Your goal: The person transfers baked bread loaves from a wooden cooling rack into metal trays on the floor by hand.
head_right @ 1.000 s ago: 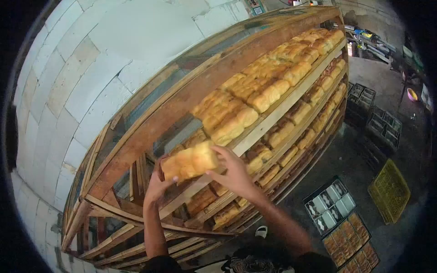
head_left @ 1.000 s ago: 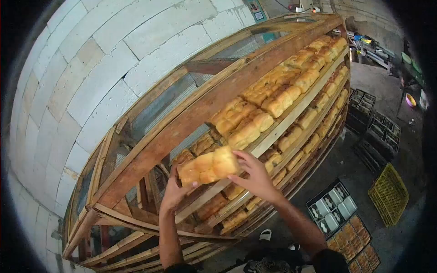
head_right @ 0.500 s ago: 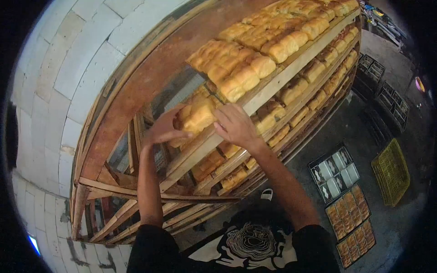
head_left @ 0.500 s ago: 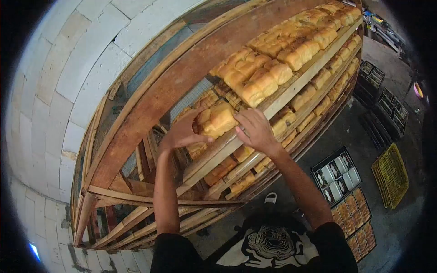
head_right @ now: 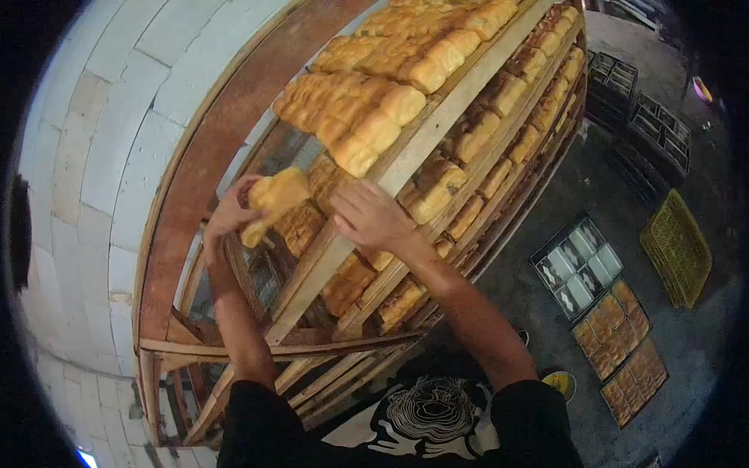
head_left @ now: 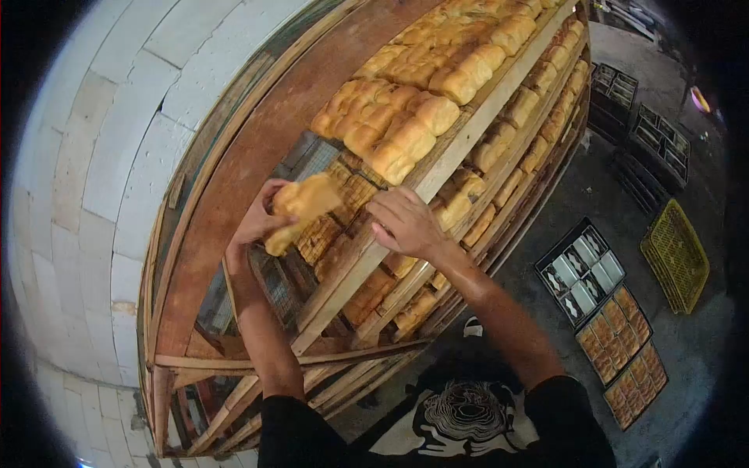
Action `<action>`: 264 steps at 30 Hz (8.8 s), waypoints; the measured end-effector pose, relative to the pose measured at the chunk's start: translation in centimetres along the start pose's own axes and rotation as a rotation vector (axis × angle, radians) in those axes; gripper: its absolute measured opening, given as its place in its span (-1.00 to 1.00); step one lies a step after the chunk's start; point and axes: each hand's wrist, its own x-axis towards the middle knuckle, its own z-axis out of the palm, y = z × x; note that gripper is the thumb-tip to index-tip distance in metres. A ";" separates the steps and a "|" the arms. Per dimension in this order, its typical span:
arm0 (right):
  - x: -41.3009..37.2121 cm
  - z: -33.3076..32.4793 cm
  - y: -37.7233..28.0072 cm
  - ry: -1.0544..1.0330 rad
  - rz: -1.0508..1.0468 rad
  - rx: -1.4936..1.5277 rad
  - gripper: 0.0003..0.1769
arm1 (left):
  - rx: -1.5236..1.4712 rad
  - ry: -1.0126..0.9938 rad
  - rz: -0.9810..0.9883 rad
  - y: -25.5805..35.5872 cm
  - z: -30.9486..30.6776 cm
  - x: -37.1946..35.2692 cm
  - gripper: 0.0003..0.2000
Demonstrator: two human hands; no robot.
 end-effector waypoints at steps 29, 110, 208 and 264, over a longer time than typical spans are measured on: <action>-1.6 2.1 1.8 0.080 -0.153 -0.199 -0.63 | 0.072 0.517 0.057 -19.1 -12.7 20.0 -0.47; -64.8 -24.9 -20.2 1.259 2.196 -0.470 -0.74 | 0.535 -1.168 0.214 5.3 61.3 15.8 -0.56; -116.4 -41.3 3.1 1.356 1.816 -1.041 -0.40 | 0.447 -1.106 0.894 -19.7 142.4 5.5 -0.40; -29.8 -44.3 3.4 0.469 1.524 0.518 -0.37 | -0.993 -0.833 -0.216 11.6 61.8 11.5 -0.38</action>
